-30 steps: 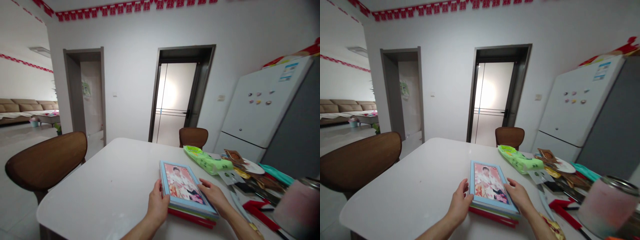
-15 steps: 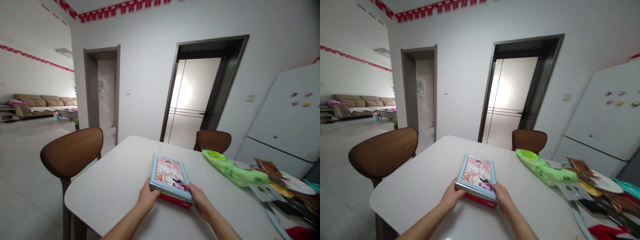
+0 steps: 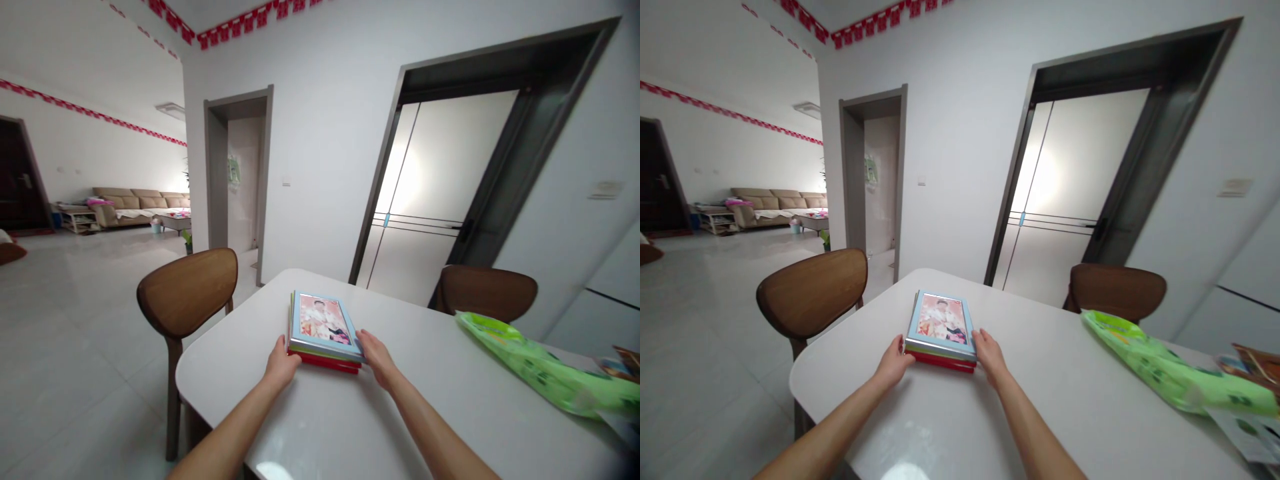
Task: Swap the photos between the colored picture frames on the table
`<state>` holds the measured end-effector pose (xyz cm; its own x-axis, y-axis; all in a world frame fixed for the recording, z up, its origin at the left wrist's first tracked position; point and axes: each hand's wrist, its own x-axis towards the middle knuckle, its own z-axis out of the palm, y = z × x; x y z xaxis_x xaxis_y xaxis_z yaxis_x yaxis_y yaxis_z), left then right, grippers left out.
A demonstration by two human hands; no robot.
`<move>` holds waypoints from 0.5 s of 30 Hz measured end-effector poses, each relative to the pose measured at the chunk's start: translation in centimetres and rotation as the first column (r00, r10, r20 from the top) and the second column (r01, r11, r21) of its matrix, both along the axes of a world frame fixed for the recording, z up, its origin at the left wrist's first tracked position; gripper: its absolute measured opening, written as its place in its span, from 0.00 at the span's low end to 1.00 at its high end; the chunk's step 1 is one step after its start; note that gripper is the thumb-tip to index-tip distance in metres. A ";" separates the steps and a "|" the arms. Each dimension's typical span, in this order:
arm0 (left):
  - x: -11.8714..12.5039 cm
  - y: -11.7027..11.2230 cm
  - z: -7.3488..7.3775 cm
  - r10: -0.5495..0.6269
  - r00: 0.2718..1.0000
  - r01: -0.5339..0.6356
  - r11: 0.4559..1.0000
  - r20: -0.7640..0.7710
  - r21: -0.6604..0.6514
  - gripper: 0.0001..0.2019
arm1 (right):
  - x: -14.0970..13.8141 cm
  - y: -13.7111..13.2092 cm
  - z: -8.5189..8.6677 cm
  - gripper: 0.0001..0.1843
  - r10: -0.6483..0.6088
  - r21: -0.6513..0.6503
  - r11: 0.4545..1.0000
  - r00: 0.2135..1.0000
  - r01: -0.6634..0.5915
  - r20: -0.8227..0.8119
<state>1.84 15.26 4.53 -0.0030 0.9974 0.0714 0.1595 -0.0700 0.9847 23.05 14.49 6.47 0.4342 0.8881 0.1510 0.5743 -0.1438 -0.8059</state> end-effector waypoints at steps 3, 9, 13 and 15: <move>-0.5 -0.5 2.7 0.083 0.993 -0.088 0.995 0.087 0.048 0.18 | -0.9 -1.6 2.3 0.33 -0.061 0.089 0.994 0.998 0.063 -0.024; 1.9 -5.1 12.3 -0.287 0.893 0.143 0.911 0.346 0.387 0.38 | -7.8 -7.0 9.5 0.42 0.516 0.637 0.718 0.829 -0.281 -0.216; 3.0 -8.1 14.7 -0.583 0.663 0.312 0.786 0.470 0.534 0.42 | -9.9 -9.1 10.8 0.43 0.692 0.727 0.618 0.646 -0.299 -0.323; 2.8 -8.5 14.2 -0.575 0.645 0.315 0.801 0.503 0.510 0.44 | -9.9 -9.3 10.3 0.43 0.701 0.723 0.627 0.614 -0.290 -0.362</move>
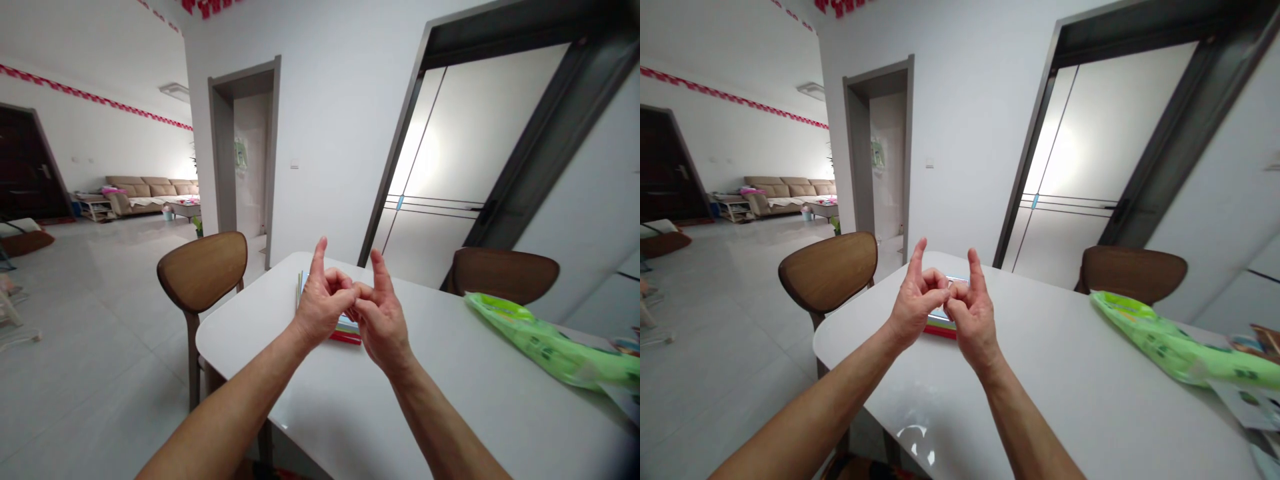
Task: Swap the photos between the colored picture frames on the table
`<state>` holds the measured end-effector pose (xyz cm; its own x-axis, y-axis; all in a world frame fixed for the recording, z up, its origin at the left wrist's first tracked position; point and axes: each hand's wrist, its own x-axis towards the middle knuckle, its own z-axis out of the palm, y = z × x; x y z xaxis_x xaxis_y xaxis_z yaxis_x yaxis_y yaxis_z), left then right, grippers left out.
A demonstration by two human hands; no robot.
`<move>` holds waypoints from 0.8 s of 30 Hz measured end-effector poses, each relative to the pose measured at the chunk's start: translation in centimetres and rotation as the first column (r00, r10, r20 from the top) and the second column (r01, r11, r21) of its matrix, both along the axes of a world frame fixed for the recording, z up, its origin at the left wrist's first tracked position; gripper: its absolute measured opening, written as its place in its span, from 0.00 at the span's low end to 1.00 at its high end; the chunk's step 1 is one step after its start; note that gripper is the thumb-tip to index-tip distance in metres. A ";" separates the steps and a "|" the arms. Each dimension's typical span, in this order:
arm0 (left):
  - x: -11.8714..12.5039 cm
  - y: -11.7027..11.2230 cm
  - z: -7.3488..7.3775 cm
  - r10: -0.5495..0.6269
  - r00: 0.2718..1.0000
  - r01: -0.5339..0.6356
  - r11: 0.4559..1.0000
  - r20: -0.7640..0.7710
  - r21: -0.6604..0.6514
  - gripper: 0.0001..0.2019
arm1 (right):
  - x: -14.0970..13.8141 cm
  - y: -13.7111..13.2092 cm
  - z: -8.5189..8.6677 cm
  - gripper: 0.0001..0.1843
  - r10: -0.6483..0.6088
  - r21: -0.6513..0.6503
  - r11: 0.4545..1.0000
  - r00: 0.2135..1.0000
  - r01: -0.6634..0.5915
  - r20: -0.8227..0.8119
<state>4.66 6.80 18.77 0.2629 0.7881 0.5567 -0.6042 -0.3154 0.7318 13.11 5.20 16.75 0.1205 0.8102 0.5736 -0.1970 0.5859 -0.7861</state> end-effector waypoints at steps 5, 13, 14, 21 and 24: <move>-1.0 1.8 -2.1 -0.089 0.996 0.080 0.928 -0.009 -0.364 0.23 | 0.5 0.7 -1.0 0.12 0.044 -0.216 0.971 0.968 -0.099 -0.249; -1.5 3.4 -3.3 -0.338 0.933 0.216 0.795 -0.118 -0.567 0.35 | 0.0 2.2 -1.4 0.32 0.103 -0.518 0.833 0.974 -0.196 -0.202; -1.5 3.5 -3.4 -0.343 0.931 0.212 0.788 -0.125 -0.578 0.35 | -0.1 2.4 -1.6 0.33 0.096 -0.533 0.833 0.987 -0.149 -0.126; -1.6 4.3 -6.4 -0.314 0.922 0.087 0.737 -0.227 -0.670 0.36 | 1.1 5.3 -5.3 0.30 -0.251 -0.201 0.818 0.649 0.539 0.718; -1.5 4.6 -9.1 -0.273 0.913 -0.027 0.699 -0.302 -0.714 0.34 | 2.4 6.3 -7.2 0.16 -0.305 -0.058 0.808 0.501 0.586 0.810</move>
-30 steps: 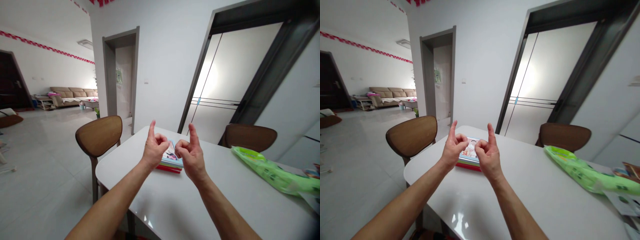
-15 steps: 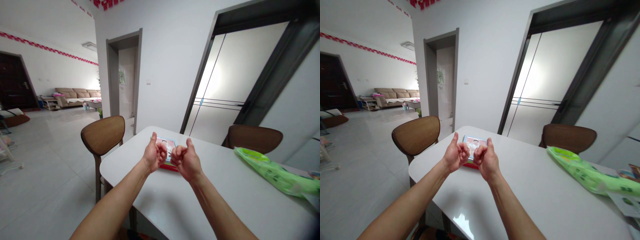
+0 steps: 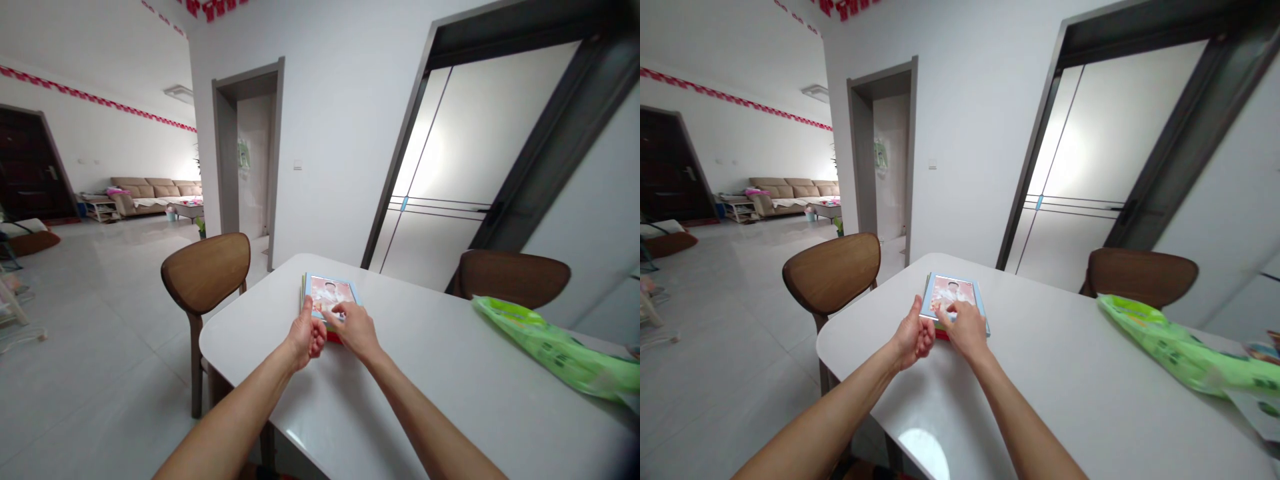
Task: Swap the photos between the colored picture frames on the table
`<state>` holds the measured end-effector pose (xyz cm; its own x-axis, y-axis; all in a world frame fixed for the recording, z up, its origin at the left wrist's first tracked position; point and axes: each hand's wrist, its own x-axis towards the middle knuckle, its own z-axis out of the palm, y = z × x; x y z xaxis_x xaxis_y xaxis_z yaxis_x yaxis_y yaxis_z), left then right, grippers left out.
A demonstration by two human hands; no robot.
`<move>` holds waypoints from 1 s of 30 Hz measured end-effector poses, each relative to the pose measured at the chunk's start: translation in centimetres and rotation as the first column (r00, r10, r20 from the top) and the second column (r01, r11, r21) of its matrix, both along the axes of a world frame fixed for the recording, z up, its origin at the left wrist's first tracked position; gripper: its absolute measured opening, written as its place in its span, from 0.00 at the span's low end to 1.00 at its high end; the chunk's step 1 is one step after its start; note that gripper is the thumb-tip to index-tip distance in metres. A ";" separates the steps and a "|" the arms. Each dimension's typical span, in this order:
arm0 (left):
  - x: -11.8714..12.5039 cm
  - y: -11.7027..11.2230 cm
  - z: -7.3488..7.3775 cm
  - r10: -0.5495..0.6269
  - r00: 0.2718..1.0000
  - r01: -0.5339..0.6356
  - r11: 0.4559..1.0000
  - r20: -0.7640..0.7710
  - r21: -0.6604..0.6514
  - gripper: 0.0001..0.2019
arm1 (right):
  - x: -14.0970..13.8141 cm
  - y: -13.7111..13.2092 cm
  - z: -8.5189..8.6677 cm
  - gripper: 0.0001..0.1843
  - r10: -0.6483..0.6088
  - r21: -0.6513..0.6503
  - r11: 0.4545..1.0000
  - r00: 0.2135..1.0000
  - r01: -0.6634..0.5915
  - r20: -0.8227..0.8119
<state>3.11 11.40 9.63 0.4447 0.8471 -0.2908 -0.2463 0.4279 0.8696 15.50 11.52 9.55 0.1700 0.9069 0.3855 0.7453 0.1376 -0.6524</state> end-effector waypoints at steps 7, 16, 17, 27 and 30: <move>1.6 -0.7 -4.8 0.158 0.986 -0.155 0.986 -0.055 0.055 0.11 | 0.6 -1.9 -2.0 0.11 0.128 -0.004 0.991 0.948 -0.133 0.291; 0.7 -7.9 -1.4 0.232 0.972 -0.173 0.816 -0.039 0.551 0.12 | 2.3 -8.6 -0.1 0.32 -0.004 0.017 1.000 0.875 0.014 -0.483; 0.1 -9.1 -0.9 0.214 0.975 -0.130 0.777 -0.064 0.616 0.11 | 2.4 -9.7 0.4 0.32 -0.004 0.000 1.000 0.756 0.005 -0.655; -1.9 -14.1 -3.3 0.507 0.788 0.527 -0.263 -0.349 0.808 0.13 | 2.1 -16.2 -1.4 0.22 -0.054 -0.101 0.970 0.212 -0.221 -0.976; -1.7 -14.1 -4.8 0.533 0.743 0.592 -0.243 -0.404 0.768 0.12 | 2.8 -15.5 -3.2 0.23 -0.047 -0.131 0.958 0.310 -0.255 -0.949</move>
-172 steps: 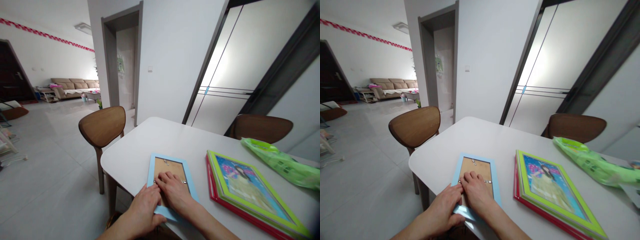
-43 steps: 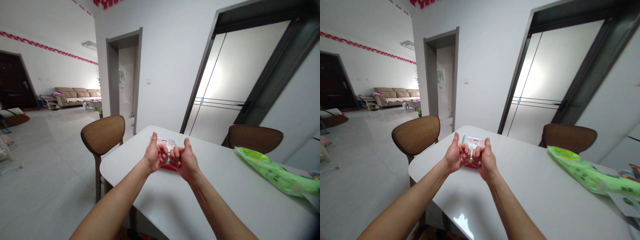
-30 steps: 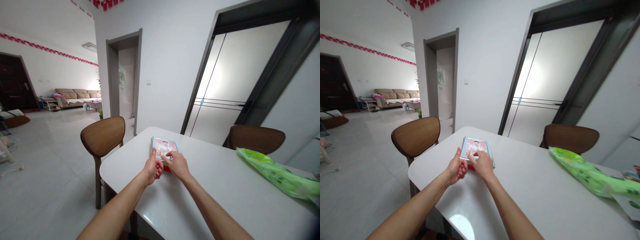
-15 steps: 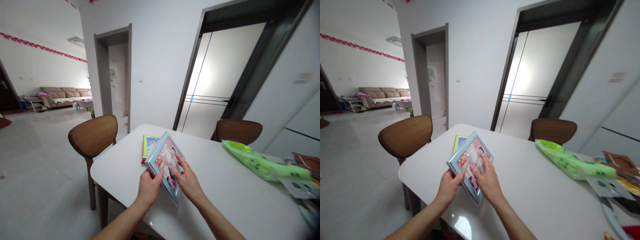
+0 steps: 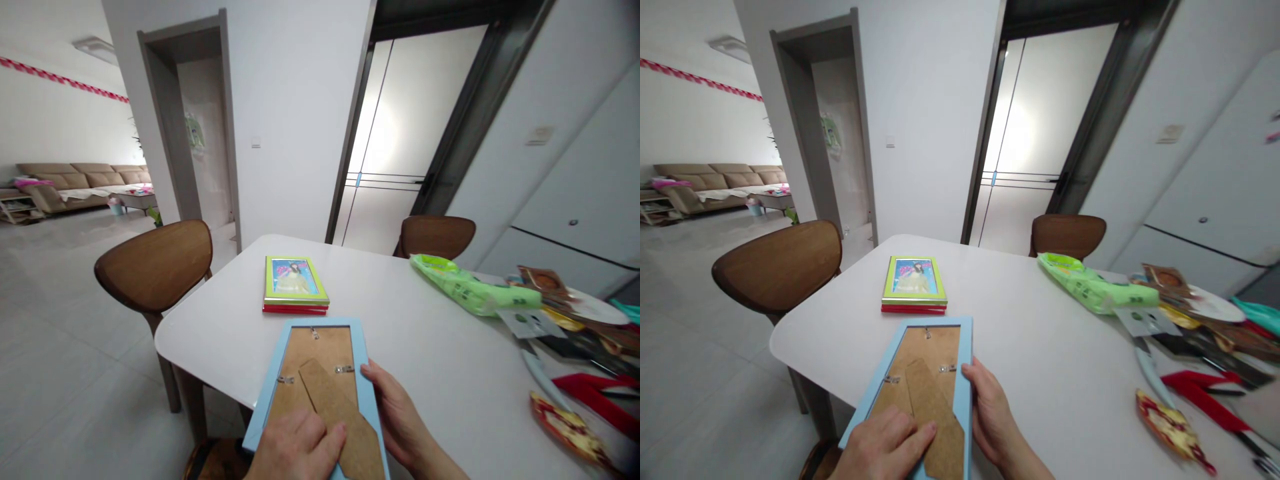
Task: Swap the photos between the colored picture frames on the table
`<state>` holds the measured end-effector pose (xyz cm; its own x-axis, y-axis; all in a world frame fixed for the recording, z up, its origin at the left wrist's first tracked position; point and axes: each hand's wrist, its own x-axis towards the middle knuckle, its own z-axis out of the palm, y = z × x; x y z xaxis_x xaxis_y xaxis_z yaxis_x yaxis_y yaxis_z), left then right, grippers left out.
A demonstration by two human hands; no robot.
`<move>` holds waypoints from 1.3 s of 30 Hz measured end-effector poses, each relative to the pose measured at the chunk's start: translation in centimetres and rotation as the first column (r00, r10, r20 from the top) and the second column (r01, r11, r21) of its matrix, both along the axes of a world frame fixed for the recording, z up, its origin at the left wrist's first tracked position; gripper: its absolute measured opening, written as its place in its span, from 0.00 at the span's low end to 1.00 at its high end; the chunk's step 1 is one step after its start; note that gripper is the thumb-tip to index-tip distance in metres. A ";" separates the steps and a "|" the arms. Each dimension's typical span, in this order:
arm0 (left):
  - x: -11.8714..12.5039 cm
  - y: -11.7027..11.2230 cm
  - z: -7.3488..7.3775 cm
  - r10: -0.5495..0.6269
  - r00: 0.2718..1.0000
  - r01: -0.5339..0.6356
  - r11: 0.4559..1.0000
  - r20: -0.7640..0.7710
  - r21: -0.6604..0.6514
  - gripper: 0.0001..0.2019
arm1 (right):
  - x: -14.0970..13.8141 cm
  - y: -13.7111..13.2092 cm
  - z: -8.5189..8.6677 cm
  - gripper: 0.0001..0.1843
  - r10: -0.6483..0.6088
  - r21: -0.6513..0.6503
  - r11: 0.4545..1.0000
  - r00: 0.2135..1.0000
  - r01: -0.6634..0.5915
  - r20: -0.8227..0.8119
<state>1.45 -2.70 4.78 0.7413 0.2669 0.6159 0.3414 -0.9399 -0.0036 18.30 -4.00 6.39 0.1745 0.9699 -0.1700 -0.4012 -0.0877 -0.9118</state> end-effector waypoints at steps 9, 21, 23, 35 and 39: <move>1.2 0.3 -2.9 0.044 0.992 -0.050 0.997 -0.116 -0.050 0.14 | 2.0 2.6 -2.5 0.31 -0.034 -0.007 0.998 0.577 0.068 0.816; -0.4 0.9 -1.4 0.024 0.979 -0.102 0.918 -0.201 -0.383 0.17 | 2.3 3.1 -3.7 0.21 -0.062 0.060 0.996 -0.028 -0.058 0.998; -1.8 1.5 -0.8 0.070 0.990 -0.123 0.866 -0.124 -0.485 0.23 | 2.3 3.5 -3.5 0.18 -0.040 0.032 0.994 -0.074 -0.107 0.996; -4.4 2.0 -2.0 0.057 0.998 -0.023 0.775 0.033 -0.632 0.18 | 0.9 2.4 -1.9 0.15 -0.080 0.055 0.954 -0.072 -0.294 0.994; -4.5 2.0 -2.2 0.070 0.997 -0.035 0.762 0.029 -0.646 0.17 | -1.4 1.1 -0.8 0.11 0.074 -0.041 0.825 0.036 -0.564 0.997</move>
